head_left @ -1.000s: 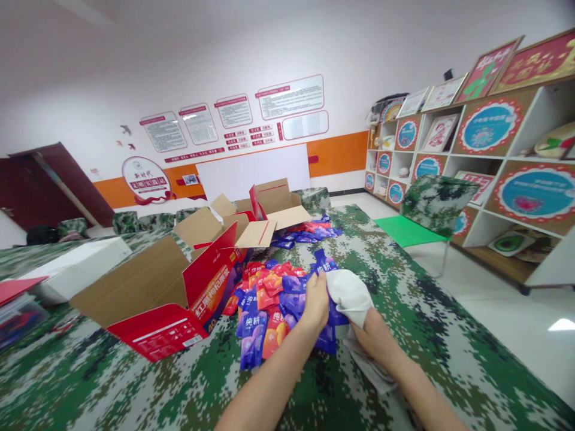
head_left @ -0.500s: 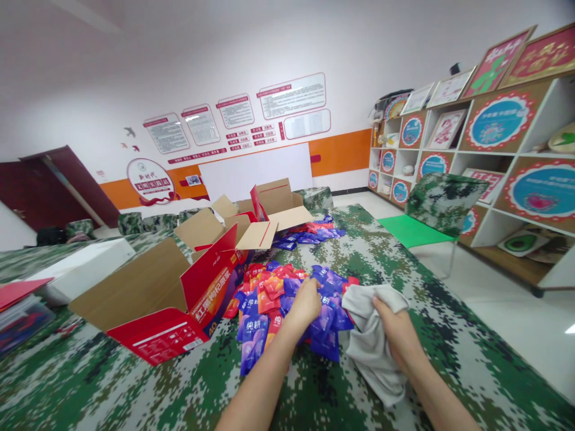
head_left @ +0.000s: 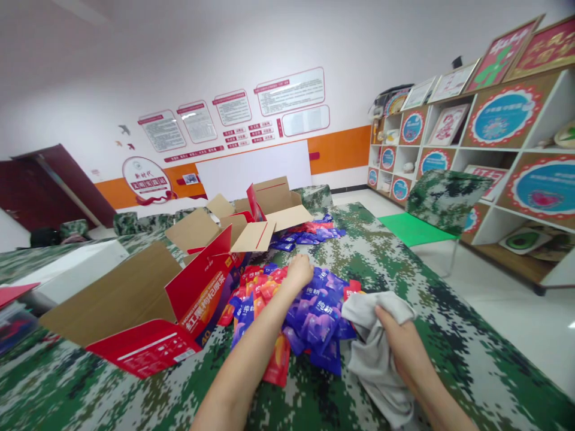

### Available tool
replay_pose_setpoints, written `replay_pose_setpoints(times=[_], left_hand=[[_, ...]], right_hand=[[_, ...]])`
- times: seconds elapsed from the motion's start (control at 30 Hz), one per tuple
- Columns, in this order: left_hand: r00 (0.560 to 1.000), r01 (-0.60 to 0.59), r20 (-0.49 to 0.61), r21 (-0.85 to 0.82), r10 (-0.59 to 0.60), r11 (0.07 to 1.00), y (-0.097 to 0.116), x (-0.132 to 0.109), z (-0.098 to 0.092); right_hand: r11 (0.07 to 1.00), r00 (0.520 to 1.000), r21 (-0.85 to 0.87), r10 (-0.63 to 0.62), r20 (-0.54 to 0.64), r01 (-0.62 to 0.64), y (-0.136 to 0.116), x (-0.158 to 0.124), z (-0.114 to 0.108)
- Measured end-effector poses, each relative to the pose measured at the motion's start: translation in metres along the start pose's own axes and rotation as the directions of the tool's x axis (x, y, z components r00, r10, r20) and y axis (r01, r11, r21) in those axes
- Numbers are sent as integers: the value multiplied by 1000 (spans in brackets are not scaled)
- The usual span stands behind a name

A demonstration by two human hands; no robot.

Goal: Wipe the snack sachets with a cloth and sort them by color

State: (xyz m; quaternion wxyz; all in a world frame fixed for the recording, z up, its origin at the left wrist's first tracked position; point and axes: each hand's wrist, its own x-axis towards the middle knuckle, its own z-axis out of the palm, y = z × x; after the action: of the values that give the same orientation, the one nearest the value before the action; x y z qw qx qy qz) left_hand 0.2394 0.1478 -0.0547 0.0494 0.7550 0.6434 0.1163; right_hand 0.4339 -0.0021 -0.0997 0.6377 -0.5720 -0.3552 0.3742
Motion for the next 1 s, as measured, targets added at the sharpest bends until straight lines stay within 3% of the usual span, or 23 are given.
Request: replay_pose_setpoints(times=[0.23, 0.43, 0.67, 1.0], left_hand=[[981, 189, 42, 9, -189, 982, -38, 69, 15], [981, 186, 84, -121, -177, 975, -63, 97, 32], [968, 249, 94, -279, -232, 927, -74, 110, 41], [928, 298, -92, -398, -361, 868, -62, 95, 32]], right_hand=[[999, 999, -19, 50, -6, -50, -12, -4, 3], [998, 999, -56, 37, -24, -38, -11, -3, 2], [995, 997, -61, 75, -37, -77, -12, -5, 3], [998, 998, -16, 56, -19, -56, -7, -3, 2]])
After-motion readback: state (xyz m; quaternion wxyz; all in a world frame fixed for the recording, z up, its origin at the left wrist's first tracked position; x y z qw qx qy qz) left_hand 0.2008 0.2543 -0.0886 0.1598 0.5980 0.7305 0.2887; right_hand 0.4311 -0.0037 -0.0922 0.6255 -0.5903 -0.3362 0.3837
